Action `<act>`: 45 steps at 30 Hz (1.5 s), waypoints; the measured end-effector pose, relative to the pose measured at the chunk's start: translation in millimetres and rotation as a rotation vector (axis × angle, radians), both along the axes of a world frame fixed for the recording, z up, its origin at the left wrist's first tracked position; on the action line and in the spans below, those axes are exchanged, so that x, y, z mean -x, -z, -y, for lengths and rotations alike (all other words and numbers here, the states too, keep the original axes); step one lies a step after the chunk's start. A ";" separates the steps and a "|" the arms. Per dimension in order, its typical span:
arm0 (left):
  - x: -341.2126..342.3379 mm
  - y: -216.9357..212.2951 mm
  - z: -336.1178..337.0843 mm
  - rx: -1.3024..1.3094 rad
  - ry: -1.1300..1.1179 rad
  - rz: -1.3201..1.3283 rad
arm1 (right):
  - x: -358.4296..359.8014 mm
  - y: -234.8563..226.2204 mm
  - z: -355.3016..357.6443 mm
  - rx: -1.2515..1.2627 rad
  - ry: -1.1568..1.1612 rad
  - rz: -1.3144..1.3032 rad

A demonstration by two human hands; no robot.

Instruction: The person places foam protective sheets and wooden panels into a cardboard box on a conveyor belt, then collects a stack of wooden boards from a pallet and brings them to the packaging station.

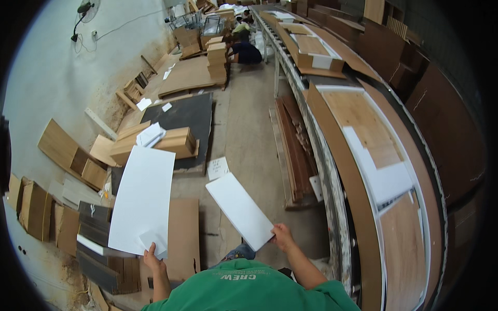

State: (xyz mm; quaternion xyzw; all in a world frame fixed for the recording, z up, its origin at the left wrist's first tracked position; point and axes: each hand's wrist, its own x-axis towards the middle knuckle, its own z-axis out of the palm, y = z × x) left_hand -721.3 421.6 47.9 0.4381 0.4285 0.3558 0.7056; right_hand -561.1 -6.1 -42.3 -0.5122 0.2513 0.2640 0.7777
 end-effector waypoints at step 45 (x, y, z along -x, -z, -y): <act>-1283.8 -129.3 15.1 0.365 0.843 0.630 | -1222.0 -238.0 -140.1 0.264 0.180 0.734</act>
